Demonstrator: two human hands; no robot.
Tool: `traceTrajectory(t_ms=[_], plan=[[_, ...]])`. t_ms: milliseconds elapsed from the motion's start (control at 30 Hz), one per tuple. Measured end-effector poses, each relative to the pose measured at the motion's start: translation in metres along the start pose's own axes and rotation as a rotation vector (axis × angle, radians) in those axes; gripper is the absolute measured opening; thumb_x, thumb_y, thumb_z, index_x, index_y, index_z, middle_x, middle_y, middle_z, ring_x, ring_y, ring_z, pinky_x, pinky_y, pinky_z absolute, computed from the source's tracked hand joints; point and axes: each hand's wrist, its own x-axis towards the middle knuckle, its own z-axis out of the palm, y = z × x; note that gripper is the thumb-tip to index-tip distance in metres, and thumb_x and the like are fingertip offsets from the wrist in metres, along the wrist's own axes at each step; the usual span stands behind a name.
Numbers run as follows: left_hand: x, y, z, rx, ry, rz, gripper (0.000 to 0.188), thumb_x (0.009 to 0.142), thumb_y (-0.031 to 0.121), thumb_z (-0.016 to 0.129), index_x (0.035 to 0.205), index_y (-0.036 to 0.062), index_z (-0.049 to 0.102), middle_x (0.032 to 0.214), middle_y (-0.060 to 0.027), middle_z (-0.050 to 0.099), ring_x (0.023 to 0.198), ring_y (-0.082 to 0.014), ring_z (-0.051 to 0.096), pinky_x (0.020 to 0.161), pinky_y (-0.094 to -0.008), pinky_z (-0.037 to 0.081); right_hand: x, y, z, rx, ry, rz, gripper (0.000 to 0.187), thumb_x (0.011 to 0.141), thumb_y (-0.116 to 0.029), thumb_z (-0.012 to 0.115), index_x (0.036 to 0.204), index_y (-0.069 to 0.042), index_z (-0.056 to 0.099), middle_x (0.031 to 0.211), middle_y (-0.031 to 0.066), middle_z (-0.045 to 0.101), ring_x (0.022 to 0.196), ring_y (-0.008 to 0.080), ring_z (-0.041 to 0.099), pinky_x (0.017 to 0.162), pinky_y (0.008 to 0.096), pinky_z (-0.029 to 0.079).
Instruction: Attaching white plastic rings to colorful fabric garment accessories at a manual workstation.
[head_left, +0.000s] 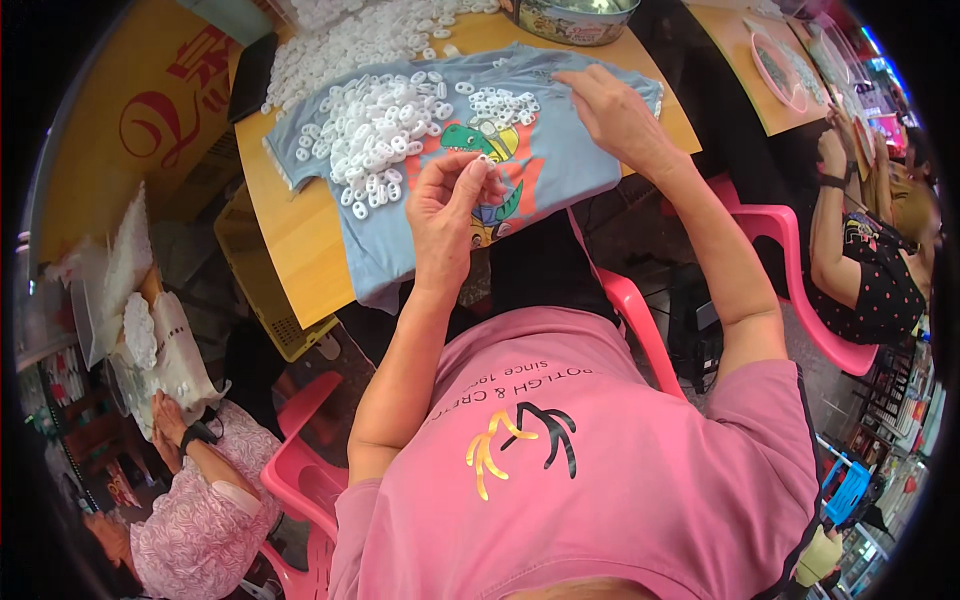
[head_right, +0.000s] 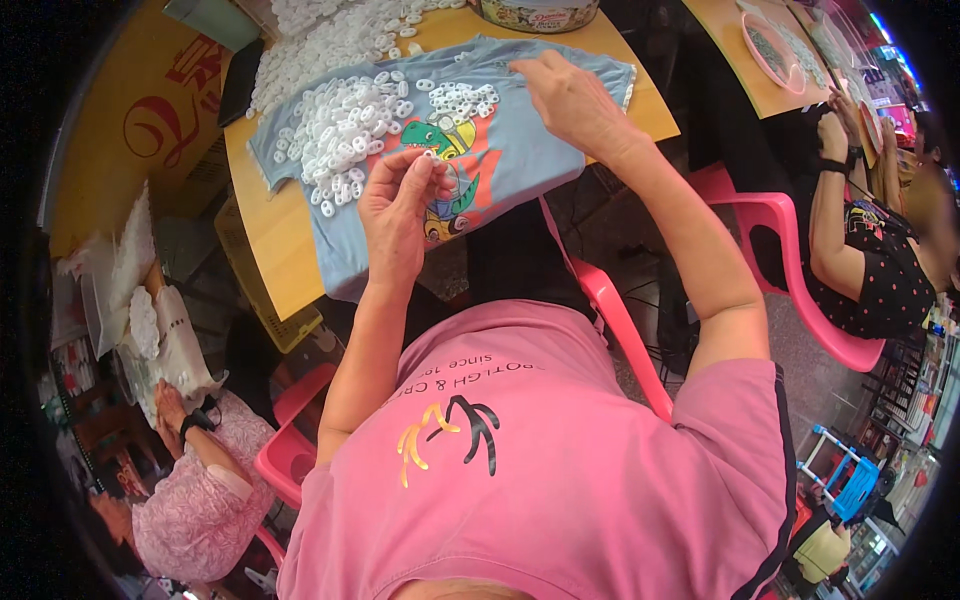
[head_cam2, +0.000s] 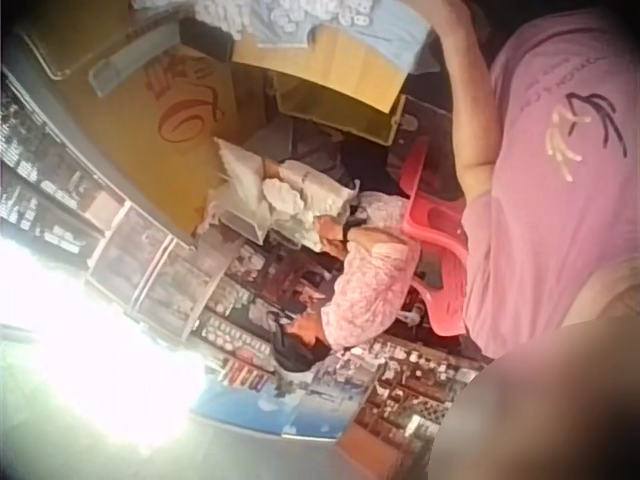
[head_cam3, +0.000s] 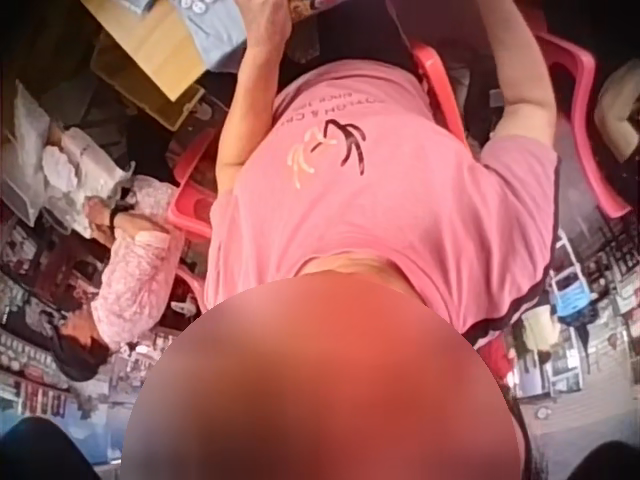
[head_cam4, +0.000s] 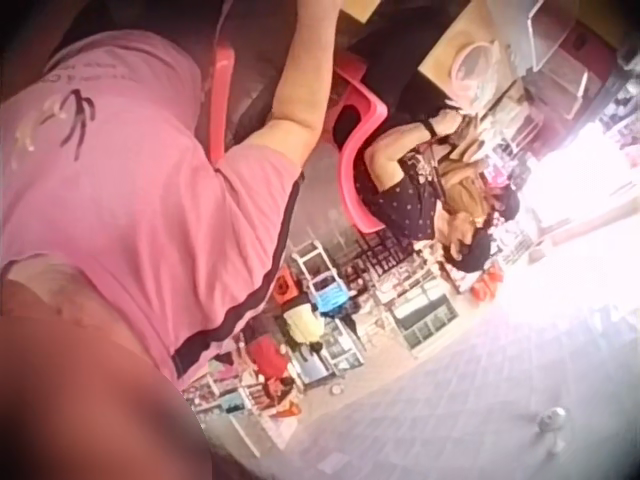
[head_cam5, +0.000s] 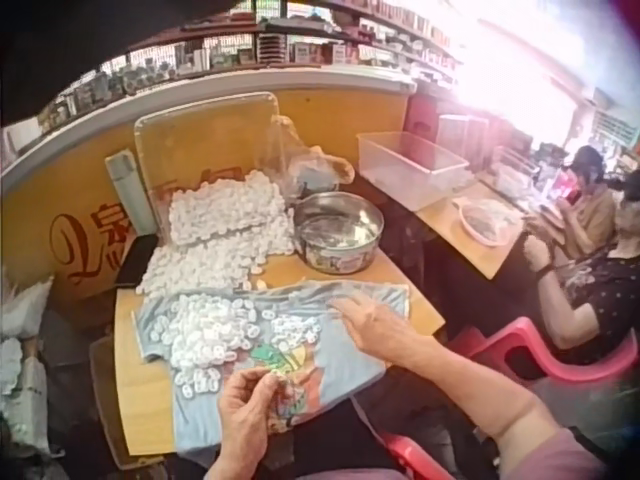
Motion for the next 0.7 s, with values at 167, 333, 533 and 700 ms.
traceTrajectory(t_ms=[167, 333, 533, 700], plan=[[-0.003, 0.013, 0.004, -0.045, 0.014, -0.014, 0.013, 0.094, 0.011, 0.062, 0.102, -0.0001, 0.06, 0.088, -0.0088, 0.067, 0.076, -0.0145, 0.065, 0.069, -0.0266, 0.053, -0.01, 0.006, -0.006, -0.023, 0.015, 0.049, 0.015, 0.088, -0.004, 0.058, 0.102, -0.001, 0.064, 0.092, 0.0164, 0.062, 0.086, 0.0338, 0.061, 0.075, 0.0391, 0.049], [-0.01, 0.016, -0.006, -0.003, 0.047, -0.017, 0.014, 0.094, 0.011, 0.063, 0.102, -0.0003, 0.06, 0.091, -0.0083, 0.067, 0.076, -0.0135, 0.064, 0.071, -0.0254, 0.051, -0.009, 0.005, -0.015, 0.026, -0.007, 0.181, 0.012, 0.087, -0.01, 0.064, 0.094, -0.001, 0.064, 0.089, 0.0144, 0.064, 0.081, 0.0309, 0.063, 0.07, 0.0367, 0.049], [-0.015, 0.002, -0.008, 0.057, 0.043, -0.046, 0.014, 0.093, 0.011, 0.064, 0.102, 0.0002, 0.06, 0.092, -0.0079, 0.067, 0.078, -0.0121, 0.064, 0.073, -0.0248, 0.051, -0.003, 0.002, -0.012, -0.053, -0.192, 0.321, 0.02, 0.087, -0.022, 0.066, 0.092, -0.002, 0.065, 0.088, 0.0131, 0.066, 0.082, 0.0298, 0.064, 0.072, 0.0382, 0.049], [-0.016, 0.004, -0.007, 0.07, 0.041, -0.058, 0.015, 0.093, 0.01, 0.064, 0.103, 0.0001, 0.06, 0.092, -0.0079, 0.068, 0.078, -0.012, 0.064, 0.073, -0.0246, 0.051, 0.001, 0.0, -0.007, -0.058, -0.221, 0.39, 0.023, 0.085, -0.024, 0.067, 0.092, -0.002, 0.065, 0.087, 0.0132, 0.067, 0.084, 0.0295, 0.065, 0.072, 0.0387, 0.049]])
